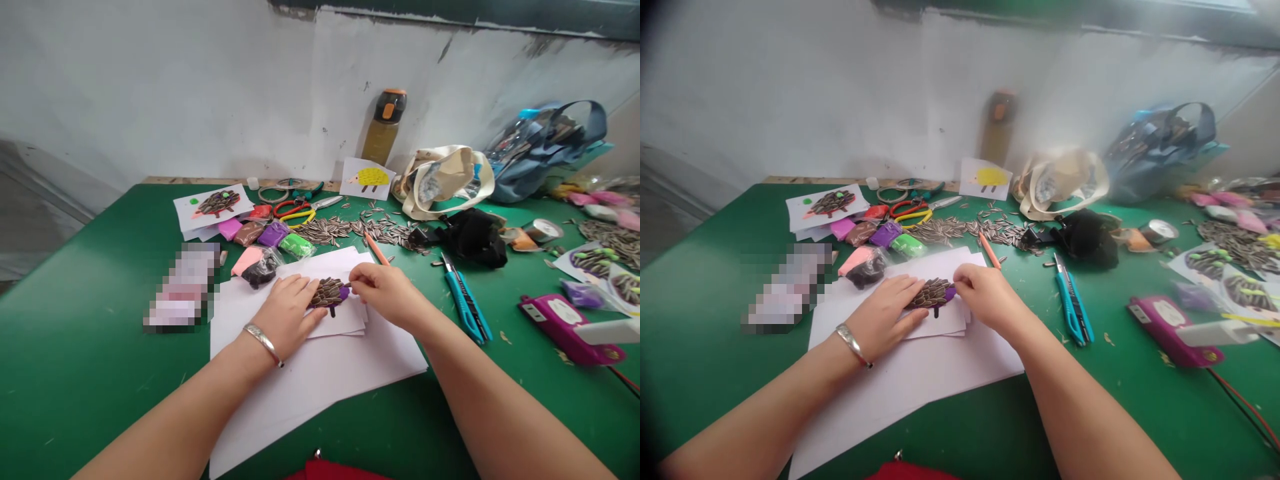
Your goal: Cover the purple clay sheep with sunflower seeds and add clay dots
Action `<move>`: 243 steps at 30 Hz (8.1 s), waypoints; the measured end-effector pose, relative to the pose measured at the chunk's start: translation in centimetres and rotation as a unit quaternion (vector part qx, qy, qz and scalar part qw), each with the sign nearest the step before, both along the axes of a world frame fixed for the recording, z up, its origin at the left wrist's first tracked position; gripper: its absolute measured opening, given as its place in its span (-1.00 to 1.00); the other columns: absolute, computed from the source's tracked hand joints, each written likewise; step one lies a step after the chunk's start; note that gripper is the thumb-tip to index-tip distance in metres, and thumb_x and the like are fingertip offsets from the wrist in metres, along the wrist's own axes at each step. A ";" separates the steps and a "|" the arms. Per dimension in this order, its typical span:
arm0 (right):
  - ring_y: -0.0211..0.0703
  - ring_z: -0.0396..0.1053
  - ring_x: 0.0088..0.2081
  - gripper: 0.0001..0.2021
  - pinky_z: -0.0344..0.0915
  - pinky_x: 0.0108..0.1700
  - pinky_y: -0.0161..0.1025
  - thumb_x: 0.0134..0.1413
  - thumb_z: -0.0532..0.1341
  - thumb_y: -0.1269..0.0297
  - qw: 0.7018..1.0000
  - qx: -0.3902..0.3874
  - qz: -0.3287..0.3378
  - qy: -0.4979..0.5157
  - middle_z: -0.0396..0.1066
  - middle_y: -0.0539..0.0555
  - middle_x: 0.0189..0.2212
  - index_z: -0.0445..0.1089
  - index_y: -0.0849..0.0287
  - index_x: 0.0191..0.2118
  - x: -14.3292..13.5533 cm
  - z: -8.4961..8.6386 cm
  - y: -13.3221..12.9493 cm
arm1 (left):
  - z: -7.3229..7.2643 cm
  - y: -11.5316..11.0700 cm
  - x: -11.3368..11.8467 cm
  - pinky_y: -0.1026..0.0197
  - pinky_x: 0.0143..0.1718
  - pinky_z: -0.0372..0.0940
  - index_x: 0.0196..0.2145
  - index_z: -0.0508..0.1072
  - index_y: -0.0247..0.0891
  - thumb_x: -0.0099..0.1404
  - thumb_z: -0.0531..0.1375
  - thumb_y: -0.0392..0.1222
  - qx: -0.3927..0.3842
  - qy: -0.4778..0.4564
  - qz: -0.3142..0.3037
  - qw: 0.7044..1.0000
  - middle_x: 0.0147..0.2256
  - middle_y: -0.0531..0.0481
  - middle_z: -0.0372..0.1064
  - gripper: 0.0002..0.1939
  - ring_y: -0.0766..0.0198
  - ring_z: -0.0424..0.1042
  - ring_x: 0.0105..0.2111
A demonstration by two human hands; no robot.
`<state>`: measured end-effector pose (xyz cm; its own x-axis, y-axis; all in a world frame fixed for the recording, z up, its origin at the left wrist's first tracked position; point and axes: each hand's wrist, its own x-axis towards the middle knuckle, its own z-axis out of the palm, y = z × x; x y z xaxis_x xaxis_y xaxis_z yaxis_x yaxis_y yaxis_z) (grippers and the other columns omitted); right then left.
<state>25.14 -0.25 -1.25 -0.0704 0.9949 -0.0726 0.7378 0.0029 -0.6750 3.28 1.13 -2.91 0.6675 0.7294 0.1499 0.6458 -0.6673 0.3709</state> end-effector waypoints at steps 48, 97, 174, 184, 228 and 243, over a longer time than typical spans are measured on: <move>-0.21 0.32 -0.40 -0.81 0.05 -0.37 -0.32 0.10 0.03 0.40 0.990 0.041 0.037 -0.127 0.45 0.02 -0.45 0.39 0.12 -0.34 -2.4 -1.3 0.1 | -0.2 -0.1 0.3 -0.20 0.09 0.15 -0.04 0.36 -0.35 0.30 0.09 -0.17 0.003 0.049 0.019 0.999 -0.05 -0.22 0.34 -0.69 -0.04 0.25 0.03; -0.18 0.36 -0.30 -0.75 0.10 -0.27 -0.30 0.15 0.03 0.40 0.976 0.028 0.081 -0.200 0.48 0.06 -0.39 0.46 0.14 -0.36 -1.2 0.4 -0.5 | -0.4 -0.1 0.2 -0.19 0.08 0.16 -0.03 0.34 -0.31 0.29 0.09 -0.16 0.019 0.042 0.018 0.999 -0.03 -0.22 0.34 -0.69 -0.04 0.25 0.05; -0.28 0.28 -0.43 -0.84 0.11 -0.39 -0.35 0.06 0.09 0.39 0.998 0.002 0.052 -0.032 0.42 -0.05 -0.47 0.42 0.09 -0.35 -0.7 -0.2 -0.3 | -0.2 -0.2 0.2 -0.20 0.10 0.15 -0.03 0.35 -0.35 0.29 0.10 -0.15 0.003 0.045 0.023 0.999 -0.03 -0.23 0.34 -0.67 -0.05 0.24 0.04; -0.25 0.29 -0.35 -0.82 0.10 -0.34 -0.34 0.04 0.08 0.45 0.993 0.026 0.079 -0.078 0.41 0.00 -0.42 0.42 0.14 -0.39 -0.9 -0.5 -0.1 | -0.4 -0.2 0.2 -0.21 0.09 0.16 -0.04 0.35 -0.33 0.29 0.10 -0.16 0.012 0.041 0.023 0.999 -0.02 -0.23 0.34 -0.69 -0.05 0.25 0.04; -0.19 0.34 -0.39 -0.75 0.01 -0.40 -0.28 0.15 0.02 0.37 0.973 0.003 0.111 -0.202 0.47 0.08 -0.45 0.39 0.16 -0.46 -1.2 0.4 -0.6 | -0.5 -0.2 0.2 -0.19 0.07 0.17 -0.04 0.34 -0.31 0.29 0.09 -0.15 0.022 0.043 0.017 0.999 -0.05 -0.22 0.35 -0.70 -0.04 0.26 0.03; -0.19 0.32 -0.44 -0.78 -0.09 -0.45 -0.23 0.15 0.00 0.36 0.958 0.028 0.111 -0.264 0.44 0.08 -0.47 0.33 0.16 -0.46 -1.9 -0.3 -0.7 | -0.5 -0.3 0.2 -0.21 0.10 0.13 -0.02 0.34 -0.33 0.29 0.10 -0.15 0.014 0.046 0.023 0.999 -0.02 -0.23 0.34 -0.67 -0.06 0.24 0.05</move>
